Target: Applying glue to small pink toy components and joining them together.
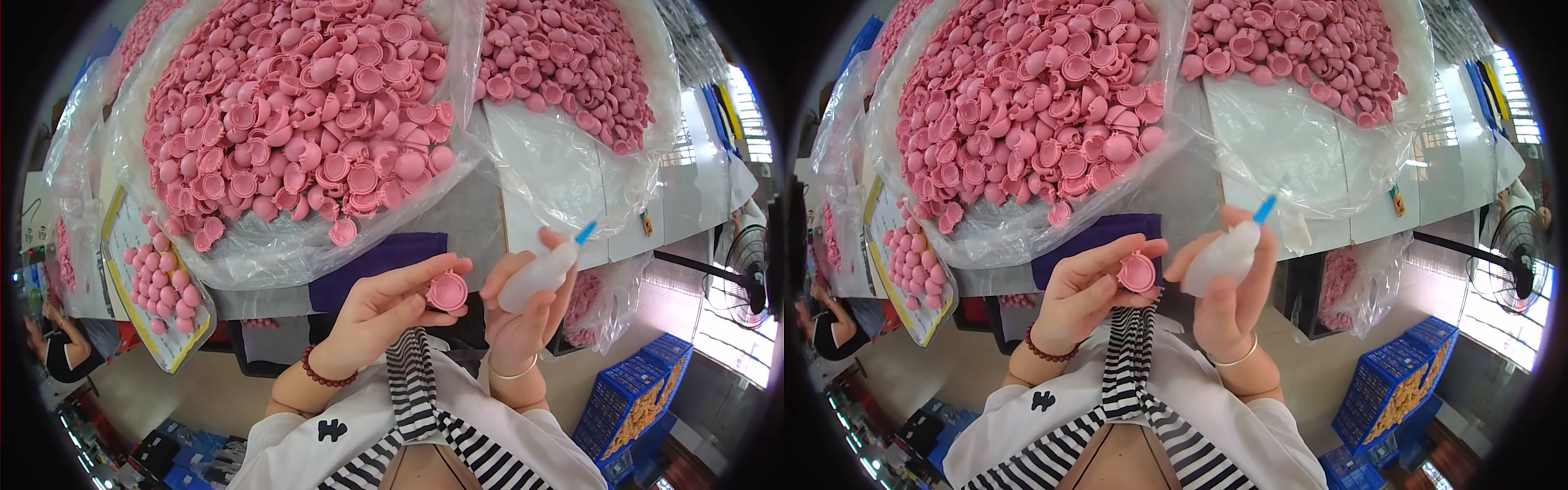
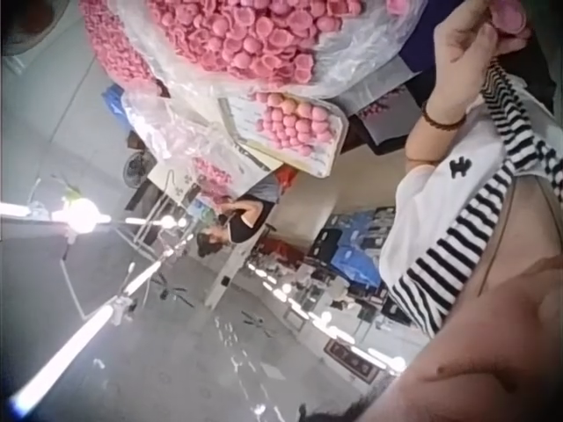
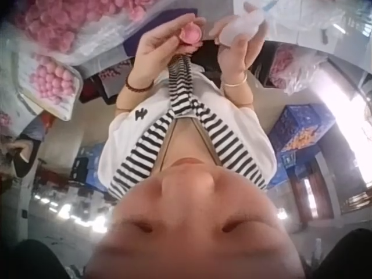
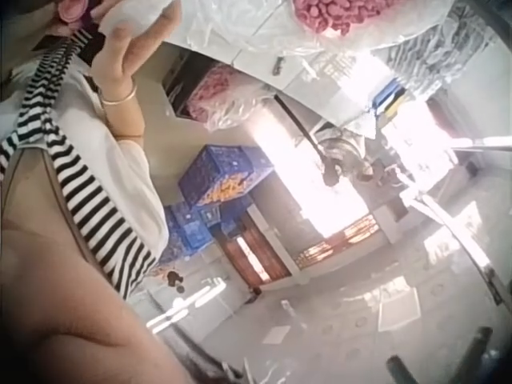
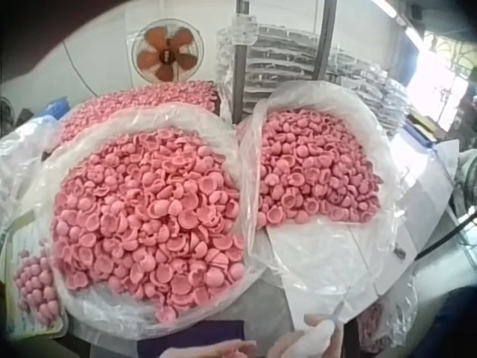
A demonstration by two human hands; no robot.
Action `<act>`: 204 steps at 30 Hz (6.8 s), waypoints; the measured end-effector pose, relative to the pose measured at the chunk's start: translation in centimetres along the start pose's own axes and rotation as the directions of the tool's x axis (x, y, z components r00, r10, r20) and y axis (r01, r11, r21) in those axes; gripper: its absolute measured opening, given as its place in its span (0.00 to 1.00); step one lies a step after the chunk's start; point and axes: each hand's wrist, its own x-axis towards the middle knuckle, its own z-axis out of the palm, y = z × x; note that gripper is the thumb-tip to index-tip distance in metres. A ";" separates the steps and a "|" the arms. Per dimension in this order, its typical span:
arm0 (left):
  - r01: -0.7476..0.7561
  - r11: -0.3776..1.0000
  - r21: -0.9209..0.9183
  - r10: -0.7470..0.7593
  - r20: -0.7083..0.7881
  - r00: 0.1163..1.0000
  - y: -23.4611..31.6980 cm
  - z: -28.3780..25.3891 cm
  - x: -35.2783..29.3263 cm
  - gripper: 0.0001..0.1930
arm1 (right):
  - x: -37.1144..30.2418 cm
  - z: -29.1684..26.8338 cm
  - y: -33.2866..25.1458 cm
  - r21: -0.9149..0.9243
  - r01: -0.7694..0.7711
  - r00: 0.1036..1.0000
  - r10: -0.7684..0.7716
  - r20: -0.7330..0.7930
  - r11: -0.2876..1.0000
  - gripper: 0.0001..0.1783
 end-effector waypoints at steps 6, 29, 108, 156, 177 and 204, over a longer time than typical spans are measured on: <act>-0.213 0.971 0.112 0.212 0.020 0.977 -0.3 0.3 -0.6 0.20 | 0.2 -1.7 -1.1 0.007 0.060 0.994 -0.060 0.094 0.998 0.30; -0.294 0.923 0.247 0.311 -0.033 0.950 -0.3 0.2 -1.1 0.21 | 0.0 -0.4 -1.7 -0.320 0.554 0.824 -0.452 0.341 0.769 0.27; -0.304 0.925 0.227 0.332 -0.096 0.939 -0.8 -3.5 0.9 0.21 | 2.6 -2.4 -0.4 -0.888 0.343 0.877 0.233 0.420 0.308 0.18; -0.308 0.883 0.354 0.348 -0.055 0.936 -1.0 -3.8 0.9 0.19 | 1.2 0.7 1.2 -0.547 0.673 0.722 -0.285 0.630 0.497 0.15; -0.524 0.296 0.799 0.600 0.272 0.753 2.3 -1.8 -0.6 0.18 | 3.0 -10.7 -0.2 -0.938 0.218 0.654 -0.754 -0.064 0.268 0.13; -0.055 0.926 -0.374 0.129 0.174 0.976 0.6 -2.6 -1.0 0.31 | 4.9 -12.5 -1.4 -0.579 0.064 0.848 -0.350 -0.397 0.813 0.22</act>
